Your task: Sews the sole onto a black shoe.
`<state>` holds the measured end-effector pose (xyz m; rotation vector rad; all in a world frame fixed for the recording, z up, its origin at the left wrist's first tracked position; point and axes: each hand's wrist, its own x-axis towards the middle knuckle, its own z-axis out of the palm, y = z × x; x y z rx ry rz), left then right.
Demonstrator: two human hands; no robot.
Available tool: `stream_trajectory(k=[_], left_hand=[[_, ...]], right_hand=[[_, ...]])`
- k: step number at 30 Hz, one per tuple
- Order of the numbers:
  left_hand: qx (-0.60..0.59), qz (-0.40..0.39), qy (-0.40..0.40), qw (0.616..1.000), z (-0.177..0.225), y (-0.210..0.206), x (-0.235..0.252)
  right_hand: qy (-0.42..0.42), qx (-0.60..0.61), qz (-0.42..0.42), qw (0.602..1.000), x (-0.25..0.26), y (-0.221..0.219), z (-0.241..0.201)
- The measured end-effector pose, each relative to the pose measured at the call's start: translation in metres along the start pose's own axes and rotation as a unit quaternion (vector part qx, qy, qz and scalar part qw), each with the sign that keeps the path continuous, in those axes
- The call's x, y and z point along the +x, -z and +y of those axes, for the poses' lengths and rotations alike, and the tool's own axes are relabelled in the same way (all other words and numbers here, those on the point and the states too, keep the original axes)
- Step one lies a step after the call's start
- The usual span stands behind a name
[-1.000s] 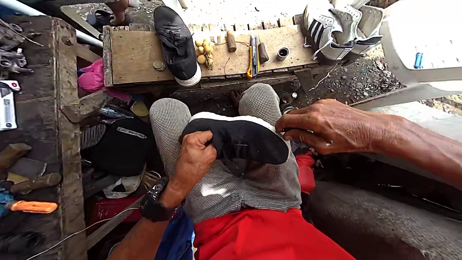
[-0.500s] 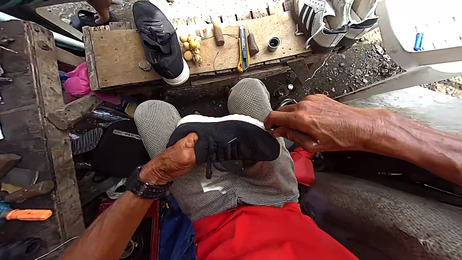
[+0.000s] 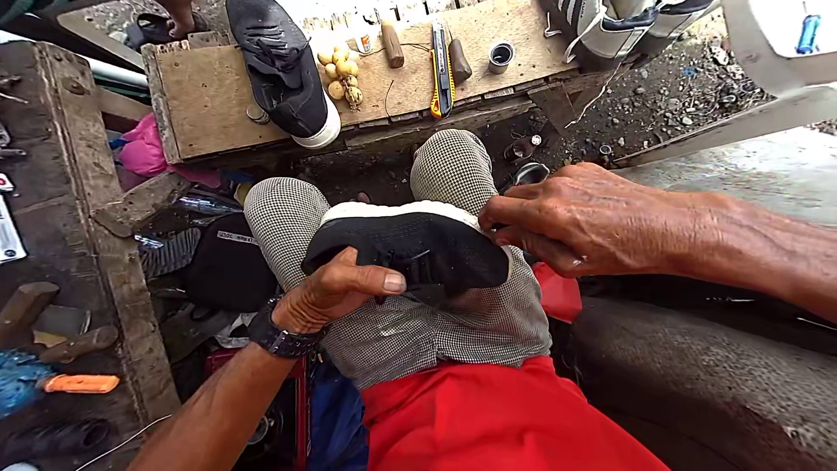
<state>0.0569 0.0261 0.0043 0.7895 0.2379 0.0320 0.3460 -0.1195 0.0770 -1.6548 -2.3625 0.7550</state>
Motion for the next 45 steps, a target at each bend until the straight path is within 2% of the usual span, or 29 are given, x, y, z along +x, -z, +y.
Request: stream_trajectory(k=[5, 11, 21, 30, 35, 41, 45], left_hand=[[-0.03, -0.07, -0.009, 0.997, 0.002, -0.003, 0.013], [-0.058, -0.103, -0.009, 0.993, 0.0, -0.002, 0.018], [-0.043, -0.068, -0.056, 0.995, -0.01, -0.004, 0.015], [-0.058, -0.076, -0.066, 0.993, -0.009, -0.003, 0.013], [-0.043, -0.081, -0.048, 0.995, -0.004, -0.008, 0.014], [0.017, -0.009, 0.005, 1.0, -0.004, -0.012, 0.011], [0.03, -0.006, 0.018, 0.999, -0.001, -0.013, 0.013]], right_hand=[[0.009, 0.019, 0.01, 1.0, -0.001, -0.002, 0.002], [0.017, 0.042, -0.003, 0.999, 0.003, -0.001, 0.002], [0.033, 0.066, -0.016, 0.997, 0.01, 0.003, 0.006], [0.034, 0.06, -0.033, 0.997, 0.016, 0.009, 0.003], [-0.006, 0.022, -0.031, 0.999, 0.01, 0.009, -0.01], [-0.01, -0.034, -0.008, 0.999, 0.002, 0.01, -0.008], [-0.014, -0.061, -0.078, 0.995, 0.008, 0.028, -0.011]])
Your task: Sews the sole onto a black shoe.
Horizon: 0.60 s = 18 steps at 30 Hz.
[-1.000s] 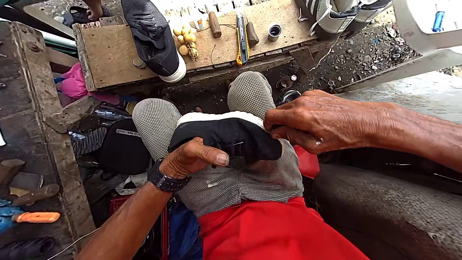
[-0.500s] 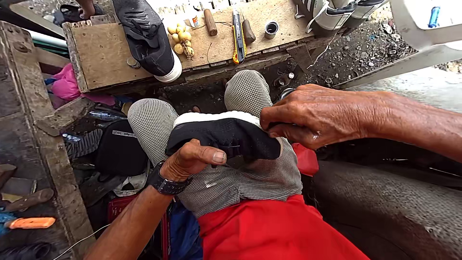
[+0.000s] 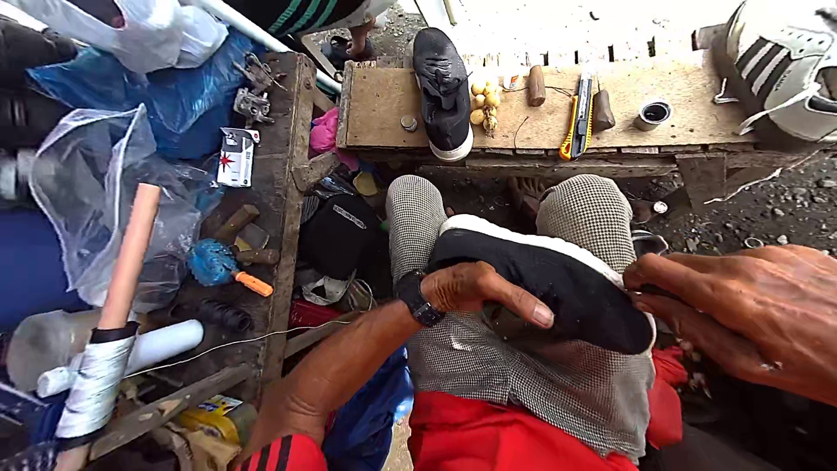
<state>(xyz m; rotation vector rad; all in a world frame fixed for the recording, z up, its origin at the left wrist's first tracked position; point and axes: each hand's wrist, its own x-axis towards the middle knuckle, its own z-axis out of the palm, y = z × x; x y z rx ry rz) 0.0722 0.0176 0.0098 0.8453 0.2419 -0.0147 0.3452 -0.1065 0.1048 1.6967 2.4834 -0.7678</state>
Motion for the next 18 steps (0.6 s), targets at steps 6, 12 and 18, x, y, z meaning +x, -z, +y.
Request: stream_trajectory(k=[6, 12, 18], left_hand=[[-0.004, 0.002, 0.015, 1.0, 0.006, -0.002, 0.002], [-0.002, -0.007, 0.008, 1.0, 0.005, 0.0, 0.007], [-0.001, -0.008, 0.001, 1.0, 0.0, 0.004, 0.009]], right_hand=[[0.047, -0.052, -0.064, 0.995, 0.011, 0.016, -0.002], [0.055, -0.083, 0.002, 0.995, 0.007, 0.004, 0.007], [0.062, -0.15, 0.124, 0.979, 0.003, -0.014, 0.006]])
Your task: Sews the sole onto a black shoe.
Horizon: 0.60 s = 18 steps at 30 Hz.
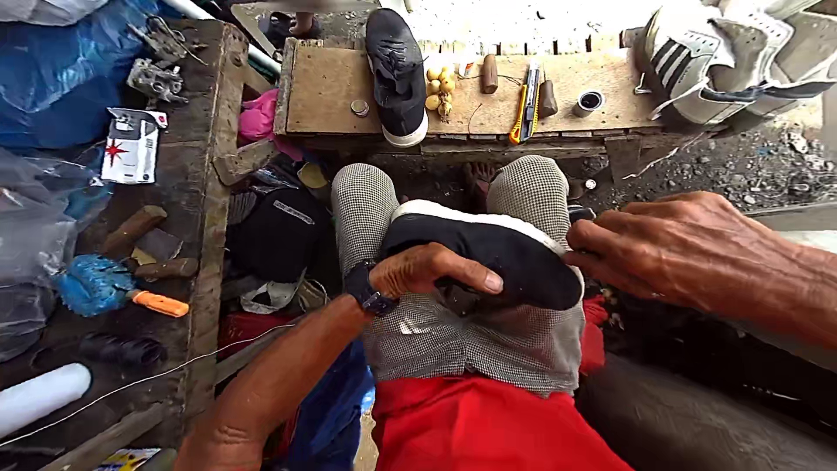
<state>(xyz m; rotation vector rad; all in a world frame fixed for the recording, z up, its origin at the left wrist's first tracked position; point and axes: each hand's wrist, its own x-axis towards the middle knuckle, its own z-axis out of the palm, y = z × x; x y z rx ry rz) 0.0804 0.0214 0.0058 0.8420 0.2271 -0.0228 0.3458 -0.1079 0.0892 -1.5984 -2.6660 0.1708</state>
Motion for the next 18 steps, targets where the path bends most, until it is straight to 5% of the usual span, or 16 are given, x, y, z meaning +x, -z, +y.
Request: stream_trajectory(k=[4, 18], left_hand=[[0.002, -0.027, -0.022, 0.999, -0.006, 0.004, 0.005], [-0.021, -0.04, -0.033, 0.998, -0.007, 0.007, 0.002]], right_hand=[[0.024, 0.018, -0.112, 0.993, 0.001, 0.005, 0.0], [-0.035, -0.028, -0.029, 0.999, -0.013, 0.017, 0.008]])
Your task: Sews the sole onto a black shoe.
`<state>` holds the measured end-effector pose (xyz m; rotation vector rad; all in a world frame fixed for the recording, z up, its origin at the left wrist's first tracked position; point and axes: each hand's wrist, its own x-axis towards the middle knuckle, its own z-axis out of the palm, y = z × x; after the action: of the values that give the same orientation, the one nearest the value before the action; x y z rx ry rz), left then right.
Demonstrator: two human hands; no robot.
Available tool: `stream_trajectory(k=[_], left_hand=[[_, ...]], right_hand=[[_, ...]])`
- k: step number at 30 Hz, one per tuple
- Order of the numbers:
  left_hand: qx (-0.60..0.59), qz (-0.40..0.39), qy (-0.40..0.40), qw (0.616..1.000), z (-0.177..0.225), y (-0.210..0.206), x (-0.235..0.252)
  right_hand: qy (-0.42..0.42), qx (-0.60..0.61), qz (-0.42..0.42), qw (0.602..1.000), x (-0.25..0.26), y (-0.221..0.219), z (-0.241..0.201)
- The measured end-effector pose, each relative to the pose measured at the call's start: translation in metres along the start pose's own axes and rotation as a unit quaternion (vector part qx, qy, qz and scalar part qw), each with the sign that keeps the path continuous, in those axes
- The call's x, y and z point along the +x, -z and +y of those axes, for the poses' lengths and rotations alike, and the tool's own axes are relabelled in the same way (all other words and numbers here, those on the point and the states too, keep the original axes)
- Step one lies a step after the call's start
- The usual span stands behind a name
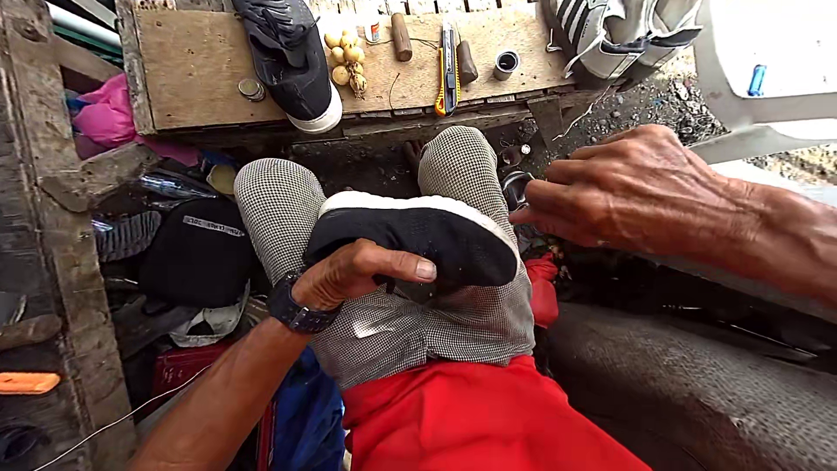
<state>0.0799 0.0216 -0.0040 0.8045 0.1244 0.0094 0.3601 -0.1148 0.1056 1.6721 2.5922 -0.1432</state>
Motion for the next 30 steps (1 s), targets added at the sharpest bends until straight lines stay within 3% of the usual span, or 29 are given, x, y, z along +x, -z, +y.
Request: stream_trajectory(k=[4, 6, 8, 10, 12, 14, 20, 27, 30], left_hand=[[-0.003, 0.008, -0.005, 1.0, -0.002, 0.001, 0.0], [-0.003, 0.014, -0.01, 1.0, -0.002, -0.001, 0.0], [-0.006, 0.035, -0.016, 0.999, -0.001, -0.003, -0.001], [-0.011, 0.115, -0.005, 0.993, 0.001, -0.008, -0.009], [0.007, 0.2, 0.024, 0.979, 0.008, -0.011, -0.024], [0.035, 0.222, 0.042, 0.973, 0.015, -0.008, -0.041], [0.088, 0.332, 0.055, 0.938, 0.023, -0.015, -0.055], [0.172, 0.212, 0.062, 0.96, 0.019, -0.002, -0.058], [0.225, 0.223, 0.045, 0.947, 0.018, -0.006, -0.053]], right_hand=[[-0.085, 0.039, 0.014, 0.996, -0.017, 0.0, 0.002], [-0.145, 0.163, 0.044, 0.975, -0.025, -0.014, -0.009], [-0.196, 0.356, 0.068, 0.911, -0.027, -0.039, -0.031], [-0.229, 0.485, 0.102, 0.838, -0.027, -0.063, -0.049], [-0.239, 0.57, 0.145, 0.773, -0.025, -0.076, -0.058], [-0.245, 0.609, 0.175, 0.734, -0.025, -0.082, -0.063], [-0.267, 0.632, 0.207, 0.698, -0.024, -0.089, -0.07], [-0.267, 0.644, 0.224, 0.681, -0.024, -0.093, -0.072], [-0.264, 0.65, 0.228, 0.675, -0.024, -0.094, -0.073]])
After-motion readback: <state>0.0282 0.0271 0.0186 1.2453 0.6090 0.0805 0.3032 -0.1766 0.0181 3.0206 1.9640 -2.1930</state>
